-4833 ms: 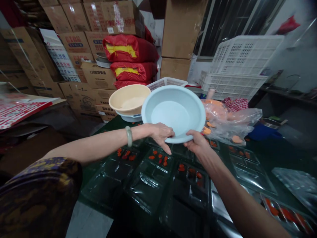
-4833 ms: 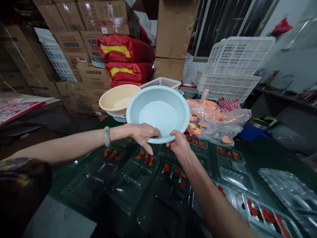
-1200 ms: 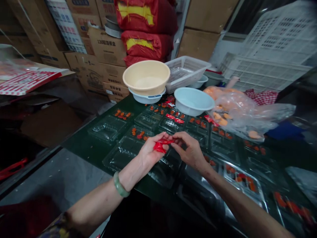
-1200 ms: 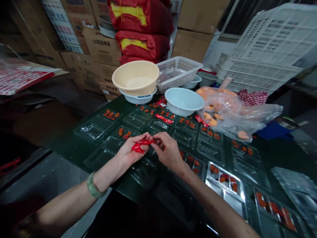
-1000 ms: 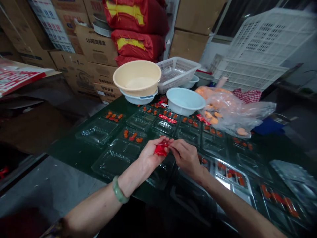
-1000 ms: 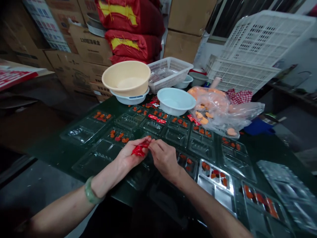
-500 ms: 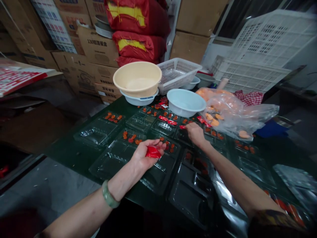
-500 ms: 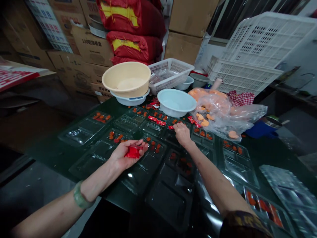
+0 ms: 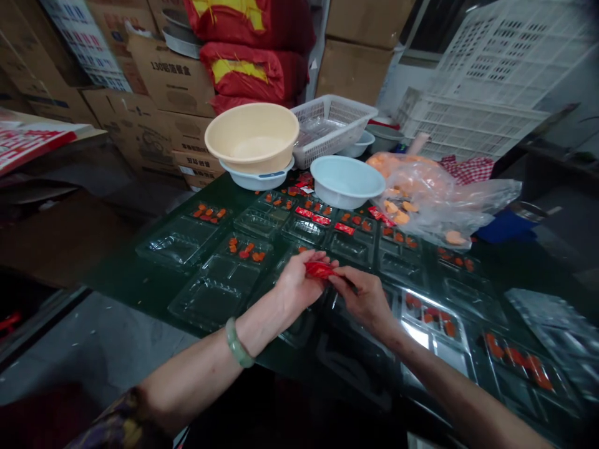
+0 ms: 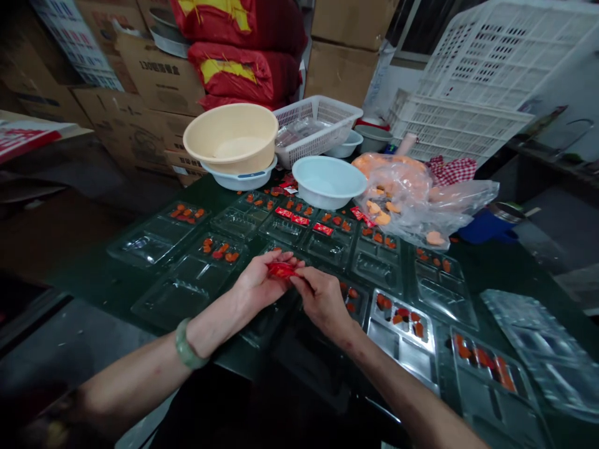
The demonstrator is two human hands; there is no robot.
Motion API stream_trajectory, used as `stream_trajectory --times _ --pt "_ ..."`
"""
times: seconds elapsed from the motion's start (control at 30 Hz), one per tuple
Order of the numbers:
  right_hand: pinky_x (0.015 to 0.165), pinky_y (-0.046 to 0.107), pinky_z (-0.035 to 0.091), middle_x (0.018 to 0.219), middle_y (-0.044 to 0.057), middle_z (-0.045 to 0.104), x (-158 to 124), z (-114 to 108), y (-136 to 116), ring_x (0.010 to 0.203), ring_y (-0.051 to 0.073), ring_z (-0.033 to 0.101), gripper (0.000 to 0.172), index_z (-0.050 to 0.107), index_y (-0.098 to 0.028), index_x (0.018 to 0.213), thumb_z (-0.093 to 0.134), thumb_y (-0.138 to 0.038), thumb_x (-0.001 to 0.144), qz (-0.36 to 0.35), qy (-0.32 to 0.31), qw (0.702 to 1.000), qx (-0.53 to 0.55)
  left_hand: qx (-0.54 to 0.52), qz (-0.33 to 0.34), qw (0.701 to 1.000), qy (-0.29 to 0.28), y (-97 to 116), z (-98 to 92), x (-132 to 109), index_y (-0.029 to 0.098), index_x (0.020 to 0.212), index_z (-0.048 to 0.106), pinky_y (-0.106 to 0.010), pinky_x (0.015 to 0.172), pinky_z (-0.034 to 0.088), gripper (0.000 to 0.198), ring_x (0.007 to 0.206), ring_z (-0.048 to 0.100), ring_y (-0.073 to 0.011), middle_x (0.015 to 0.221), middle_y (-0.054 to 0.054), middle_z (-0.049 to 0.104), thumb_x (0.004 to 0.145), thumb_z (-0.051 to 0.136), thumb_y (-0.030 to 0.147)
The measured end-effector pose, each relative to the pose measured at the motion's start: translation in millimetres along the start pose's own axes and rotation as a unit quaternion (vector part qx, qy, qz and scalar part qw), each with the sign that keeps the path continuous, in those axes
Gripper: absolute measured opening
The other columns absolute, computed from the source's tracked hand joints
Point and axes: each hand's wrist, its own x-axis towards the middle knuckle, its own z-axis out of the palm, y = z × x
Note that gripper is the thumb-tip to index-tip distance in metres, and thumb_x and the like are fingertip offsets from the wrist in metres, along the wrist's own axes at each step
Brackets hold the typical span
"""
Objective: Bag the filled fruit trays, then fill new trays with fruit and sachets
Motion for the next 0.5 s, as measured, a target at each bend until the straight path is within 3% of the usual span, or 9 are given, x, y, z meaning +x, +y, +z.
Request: stream_trajectory --times 0.17,0.33,0.5 --pt "0.041 0.020 0.033 0.052 -0.004 0.047 11.8 -43.0 20.8 0.043 0.007 0.043 0.032 0.048 -0.019 0.063 0.045 -0.043 0.085 0.166 -0.028 0.977 0.130 0.055 -0.058 0.996 -0.031 2.1 -5.0 4.2 0.011 0.067 0.053 -0.032 0.053 0.047 0.026 0.058 0.060 -0.0195 0.062 -0.007 0.057 0.085 0.040 0.024" --pt "0.036 0.018 0.025 0.044 -0.008 0.038 61.0 -84.1 90.9 0.036 0.005 0.034 0.032 0.041 -0.018 0.057 0.049 -0.033 0.084 0.285 -0.011 0.958 0.003 0.102 -0.039 0.993 -0.043 8.4 -7.5 0.2 0.010 0.073 0.056 -0.031 0.055 0.047 0.016 0.064 0.062 -0.0218 0.068 -0.010 0.059 0.080 0.045 0.019" --pt "0.035 0.016 0.026 0.046 -0.010 0.037 104.6 -88.3 137.0 0.035 0.002 0.030 0.032 0.047 -0.014 0.061 0.051 -0.031 0.087 0.312 -0.006 0.942 -0.121 0.141 -0.018 0.987 -0.073 2.5 -4.5 -0.7 0.010 0.083 0.056 -0.027 0.053 0.047 0.012 0.062 0.063 -0.0192 0.068 -0.008 0.060 0.079 0.046 0.005"
